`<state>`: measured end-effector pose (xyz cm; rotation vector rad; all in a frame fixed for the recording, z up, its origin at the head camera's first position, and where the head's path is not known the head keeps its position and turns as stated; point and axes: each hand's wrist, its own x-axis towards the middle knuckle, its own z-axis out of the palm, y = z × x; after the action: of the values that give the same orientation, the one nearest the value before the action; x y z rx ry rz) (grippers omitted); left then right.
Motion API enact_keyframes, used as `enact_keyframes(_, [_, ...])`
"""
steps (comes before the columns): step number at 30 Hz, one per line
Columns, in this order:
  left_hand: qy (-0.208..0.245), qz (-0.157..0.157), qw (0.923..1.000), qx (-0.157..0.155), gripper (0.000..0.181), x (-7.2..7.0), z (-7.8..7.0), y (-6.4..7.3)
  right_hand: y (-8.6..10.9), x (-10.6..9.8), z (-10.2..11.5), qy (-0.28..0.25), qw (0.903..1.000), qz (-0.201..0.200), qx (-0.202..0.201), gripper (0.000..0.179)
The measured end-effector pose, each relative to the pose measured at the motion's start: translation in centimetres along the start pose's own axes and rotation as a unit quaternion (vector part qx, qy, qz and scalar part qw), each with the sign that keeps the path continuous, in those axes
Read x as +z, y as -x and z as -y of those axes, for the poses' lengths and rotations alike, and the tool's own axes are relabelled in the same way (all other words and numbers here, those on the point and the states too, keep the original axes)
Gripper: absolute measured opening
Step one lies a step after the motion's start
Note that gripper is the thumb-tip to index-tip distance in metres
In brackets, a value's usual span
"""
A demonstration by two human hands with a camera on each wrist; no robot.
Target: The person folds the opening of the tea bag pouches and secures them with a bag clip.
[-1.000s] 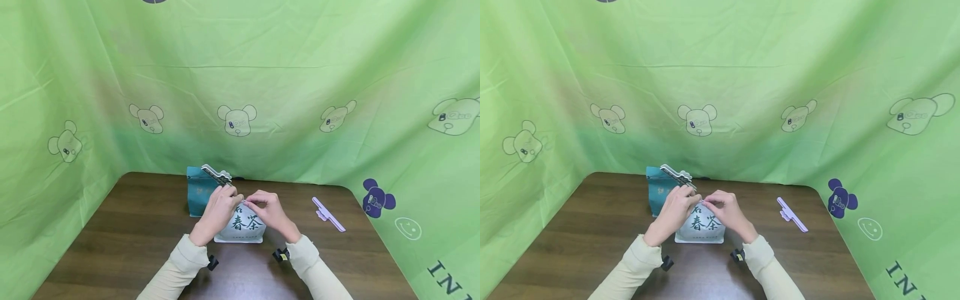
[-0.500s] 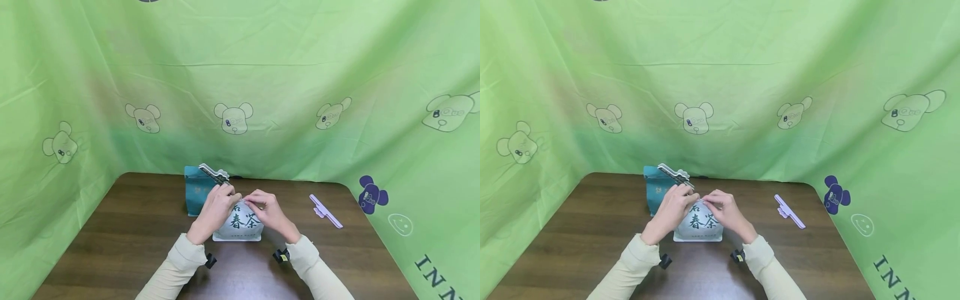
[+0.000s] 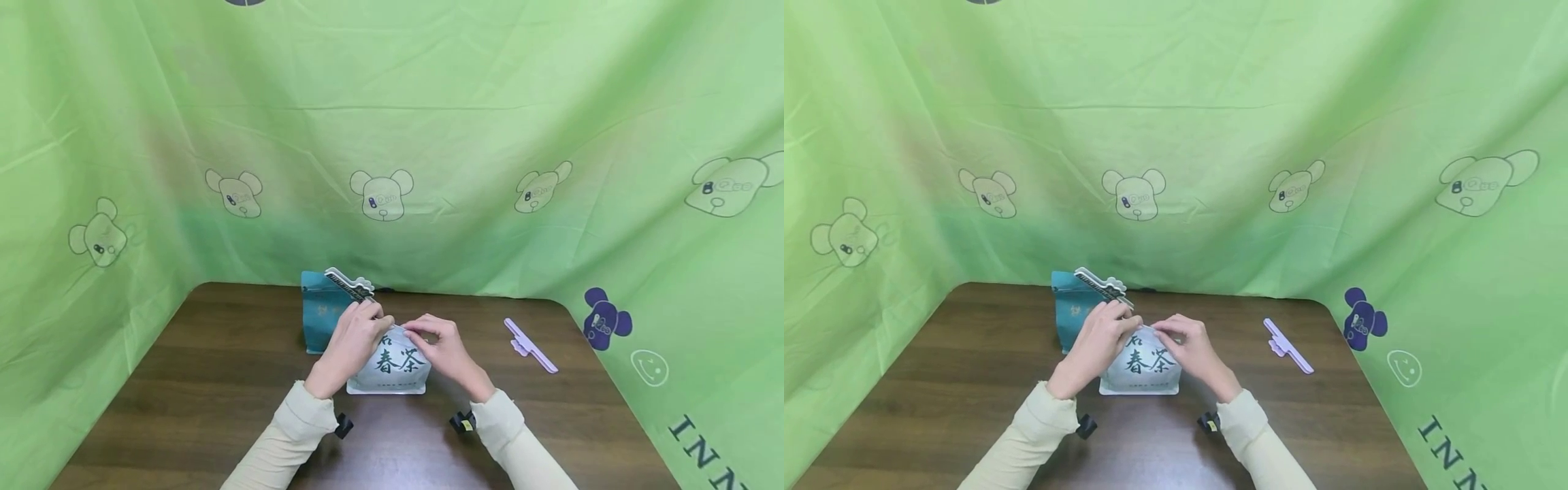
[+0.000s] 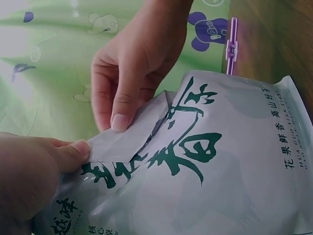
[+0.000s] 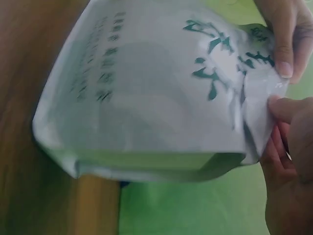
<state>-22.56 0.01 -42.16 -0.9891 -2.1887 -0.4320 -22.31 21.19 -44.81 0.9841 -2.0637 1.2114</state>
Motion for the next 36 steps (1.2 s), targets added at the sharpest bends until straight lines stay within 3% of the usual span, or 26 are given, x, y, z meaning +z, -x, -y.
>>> enact_keyframes(5, [0.006,0.004,0.9999,-0.014,0.006,0.0,-0.1,0.2,1.0,0.2,-1.7,0.012,0.9998,-0.007,-0.015,0.023])
enact_keyframes(13, [0.011,0.003,0.9999,-0.013,0.005,0.1,0.0,0.2,1.3,0.0,-2.2,0.009,0.9980,0.000,-0.062,0.030])
enact_keyframes(21, [0.007,-0.002,0.9999,-0.012,0.005,0.2,-0.1,0.2,2.2,-0.1,-2.3,0.001,0.9995,-0.030,-0.011,0.028])
enact_keyframes(25, [0.009,0.003,0.9998,-0.016,0.006,0.2,-0.3,0.2,2.6,-0.4,-2.2,0.008,0.9996,-0.021,0.015,0.025])
enact_keyframes(32, [0.011,0.004,0.9998,-0.015,0.004,0.2,-0.2,0.3,2.8,-0.6,-2.2,0.018,0.9997,-0.003,-0.017,0.032])
enact_keyframes(36, [0.014,0.003,0.9998,-0.017,0.004,0.2,-0.1,0.3,2.6,-0.5,-1.6,0.011,0.9998,-0.011,-0.010,0.032])
